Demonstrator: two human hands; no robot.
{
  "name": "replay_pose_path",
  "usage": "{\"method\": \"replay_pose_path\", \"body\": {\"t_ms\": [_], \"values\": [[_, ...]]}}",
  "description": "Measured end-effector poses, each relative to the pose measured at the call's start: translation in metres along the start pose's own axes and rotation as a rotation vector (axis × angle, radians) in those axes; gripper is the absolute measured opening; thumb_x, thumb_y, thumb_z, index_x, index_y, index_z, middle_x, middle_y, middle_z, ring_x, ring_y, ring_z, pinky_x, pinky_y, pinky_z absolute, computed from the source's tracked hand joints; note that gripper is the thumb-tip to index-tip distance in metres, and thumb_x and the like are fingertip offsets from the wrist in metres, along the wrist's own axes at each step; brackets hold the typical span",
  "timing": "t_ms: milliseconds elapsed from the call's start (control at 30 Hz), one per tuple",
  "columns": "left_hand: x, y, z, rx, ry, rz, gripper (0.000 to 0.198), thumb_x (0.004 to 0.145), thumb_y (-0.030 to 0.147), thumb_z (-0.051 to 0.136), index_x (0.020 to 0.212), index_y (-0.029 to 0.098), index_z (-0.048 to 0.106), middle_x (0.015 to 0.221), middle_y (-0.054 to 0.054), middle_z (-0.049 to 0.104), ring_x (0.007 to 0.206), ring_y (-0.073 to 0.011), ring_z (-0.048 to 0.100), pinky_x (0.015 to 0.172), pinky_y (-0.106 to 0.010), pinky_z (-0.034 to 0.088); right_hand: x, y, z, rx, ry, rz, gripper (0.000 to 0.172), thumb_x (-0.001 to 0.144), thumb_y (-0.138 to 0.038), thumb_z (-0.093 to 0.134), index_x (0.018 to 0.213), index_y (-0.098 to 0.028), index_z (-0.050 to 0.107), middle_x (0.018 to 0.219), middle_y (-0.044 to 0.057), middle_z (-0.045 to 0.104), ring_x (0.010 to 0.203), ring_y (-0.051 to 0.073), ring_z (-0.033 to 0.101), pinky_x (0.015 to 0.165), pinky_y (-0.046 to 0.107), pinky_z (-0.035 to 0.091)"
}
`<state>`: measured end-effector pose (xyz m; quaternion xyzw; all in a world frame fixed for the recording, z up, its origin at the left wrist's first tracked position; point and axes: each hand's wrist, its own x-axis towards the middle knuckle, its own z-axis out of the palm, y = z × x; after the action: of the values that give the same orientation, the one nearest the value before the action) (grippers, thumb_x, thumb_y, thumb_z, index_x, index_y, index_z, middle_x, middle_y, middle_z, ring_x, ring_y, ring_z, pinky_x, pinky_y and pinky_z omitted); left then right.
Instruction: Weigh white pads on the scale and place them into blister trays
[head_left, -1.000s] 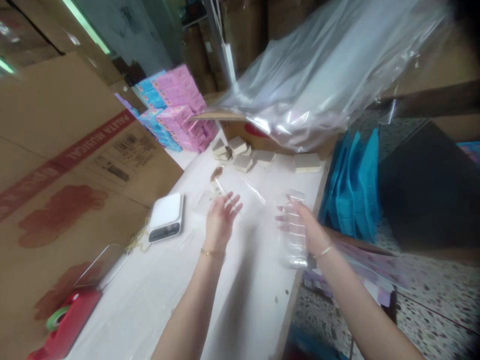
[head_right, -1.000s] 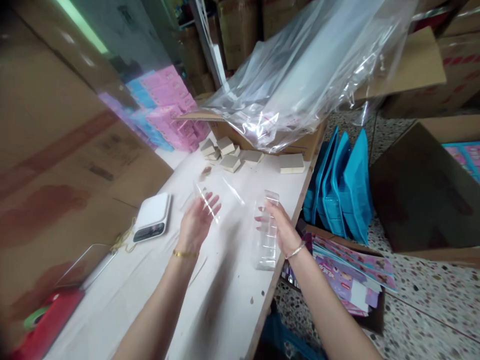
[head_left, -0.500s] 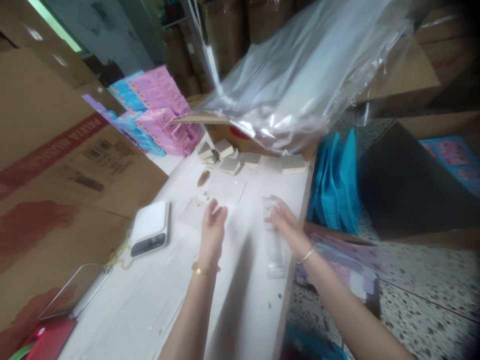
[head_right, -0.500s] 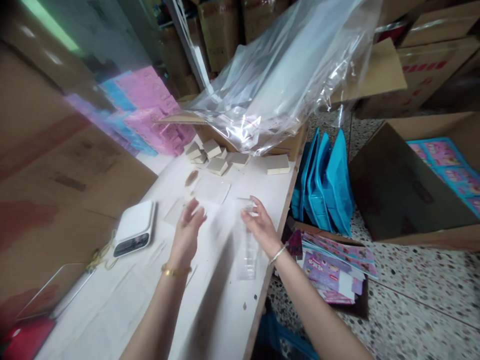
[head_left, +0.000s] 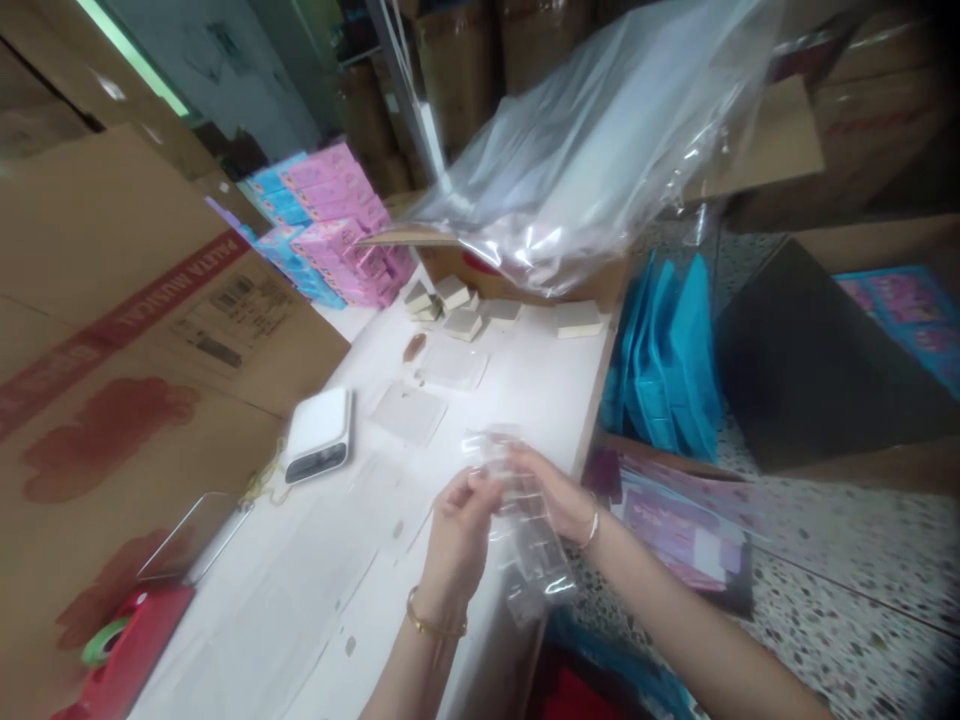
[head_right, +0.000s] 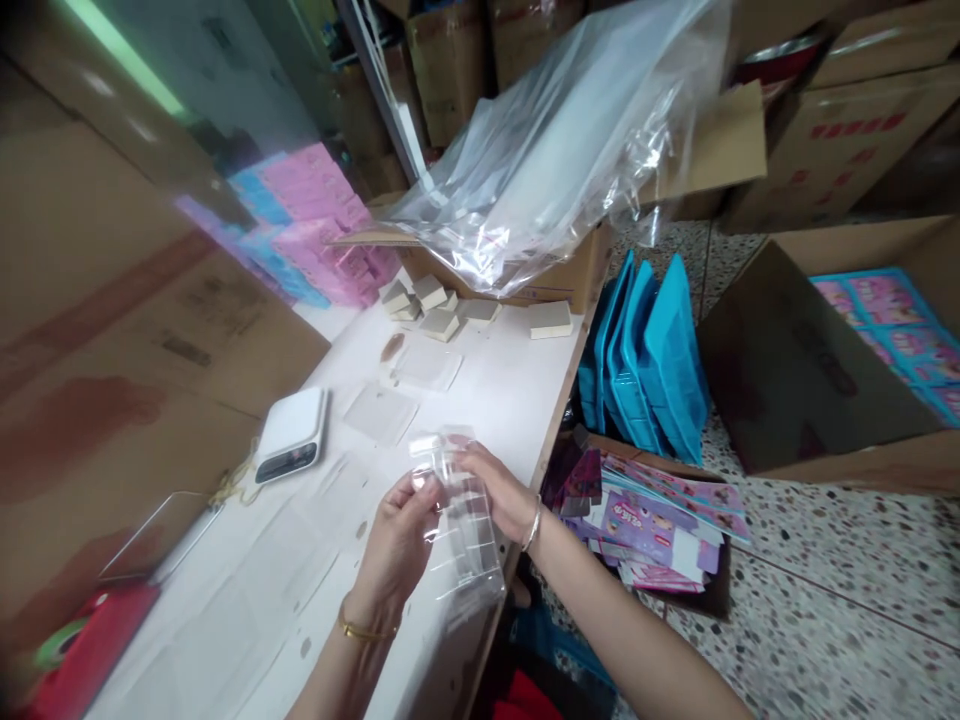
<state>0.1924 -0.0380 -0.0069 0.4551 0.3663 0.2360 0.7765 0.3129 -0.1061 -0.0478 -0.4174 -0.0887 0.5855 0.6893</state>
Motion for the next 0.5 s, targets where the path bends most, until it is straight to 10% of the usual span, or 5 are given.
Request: {"method": "replay_pose_path", "body": {"t_ms": [100, 233, 367, 500], "values": [[-0.001, -0.006, -0.008, -0.092, 0.074, 0.003, 0.039, 0.07, 0.042, 0.083, 0.07, 0.016, 0.054, 0.066, 0.004, 0.053, 0.06, -0.007, 0.05, 0.063, -0.021, 0.043, -0.011, -0.015, -0.03, 0.035, 0.108, 0.062, 0.057, 0.077, -0.049, 0.065, 0.128, -0.026, 0.054, 0.102, 0.007, 0.068, 0.078, 0.022, 0.069, 0.063, 0.032, 0.054], [0.021, -0.022, -0.015, -0.183, 0.213, -0.036, 0.037, 0.066, 0.037, 0.086, 0.079, 0.016, 0.058, 0.091, -0.003, 0.067, 0.085, -0.0171, 0.069, 0.071, -0.026, 0.053, -0.003, -0.055, -0.074, -0.552, 0.395, -0.225, 0.079, 0.074, -0.06, 0.067, 0.141, -0.025, 0.045, 0.129, 0.011, 0.057, 0.106, 0.027, 0.063, 0.087, 0.041, 0.052], [0.05, -0.043, -0.004, -0.252, 0.282, -0.081, 0.02, 0.082, 0.028, 0.073, 0.079, 0.015, 0.058, 0.096, -0.007, 0.069, 0.089, -0.0187, 0.071, 0.072, -0.026, 0.055, 0.045, -0.092, -0.089, -1.33, 0.519, -0.307, 0.105, 0.068, -0.07, 0.069, 0.154, -0.022, 0.03, 0.15, 0.018, 0.038, 0.134, 0.039, 0.041, 0.109, 0.05, 0.035], [0.06, -0.06, 0.0, -0.202, 0.301, -0.075, 0.024, 0.086, 0.034, 0.068, 0.078, 0.015, 0.056, 0.095, -0.009, 0.069, 0.084, -0.0148, 0.071, 0.074, -0.025, 0.055, 0.105, -0.107, -0.078, -1.541, 0.487, -0.214, 0.11, 0.06, -0.071, 0.076, 0.151, -0.021, 0.037, 0.15, 0.022, 0.039, 0.137, 0.046, 0.035, 0.11, 0.061, 0.027]]}}
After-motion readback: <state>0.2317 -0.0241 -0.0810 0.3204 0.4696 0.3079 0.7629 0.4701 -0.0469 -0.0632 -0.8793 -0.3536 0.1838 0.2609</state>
